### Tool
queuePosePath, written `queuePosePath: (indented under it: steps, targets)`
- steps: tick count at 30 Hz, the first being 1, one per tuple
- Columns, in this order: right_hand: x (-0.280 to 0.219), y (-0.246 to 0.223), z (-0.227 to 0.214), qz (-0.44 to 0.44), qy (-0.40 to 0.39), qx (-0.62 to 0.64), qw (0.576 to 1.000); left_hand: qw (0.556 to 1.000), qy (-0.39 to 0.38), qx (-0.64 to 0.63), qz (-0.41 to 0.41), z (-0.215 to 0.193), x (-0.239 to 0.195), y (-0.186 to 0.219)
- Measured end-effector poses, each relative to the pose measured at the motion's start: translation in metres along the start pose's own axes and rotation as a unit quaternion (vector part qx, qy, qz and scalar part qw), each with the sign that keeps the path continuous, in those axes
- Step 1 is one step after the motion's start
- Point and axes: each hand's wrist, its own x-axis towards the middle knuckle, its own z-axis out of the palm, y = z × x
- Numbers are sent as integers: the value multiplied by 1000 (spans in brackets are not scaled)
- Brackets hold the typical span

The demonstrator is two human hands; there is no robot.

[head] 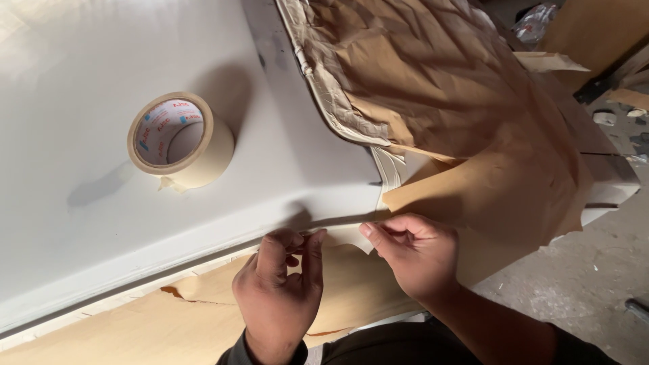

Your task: The person applies masking tape along the edge of a white car hood to secure a large sheet of brown paper. They smooth the tape down with their fingers to ensure it adheres properly to the surface, working their way along the hood's perimeter.

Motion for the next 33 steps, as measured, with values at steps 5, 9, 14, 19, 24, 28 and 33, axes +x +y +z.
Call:
queuePosePath:
  steps: [5, 9, 14, 19, 24, 28, 33]
  targets:
    - [4, 14, -12, -77, 23, -52, 995, 998, 1, -26, -52, 0, 1, 0]
    - [5, 6, -14, -112, 31, -73, 990, 996, -3, -43, -78, 2, -4, -3]
    - [13, -1, -18, -140, 14, -77, 987, 996, 31, -51, -61, 9, -10, -2]
    - [17, -4, -19, -150, 4, -67, 986, 993, 23, -79, -84, 5, -13, -1]
    - [18, -8, -21, -148, -2, -78, 986, 991, 10, -81, -104, 7, -15, -2]
    - [19, -7, -20, -153, -1, -80, 985, 992, 31, -77, -96, 10, -12, -1]
    - [19, -7, -20, -149, -4, -77, 986, 990, 45, -79, -111, 13, -13, -2]
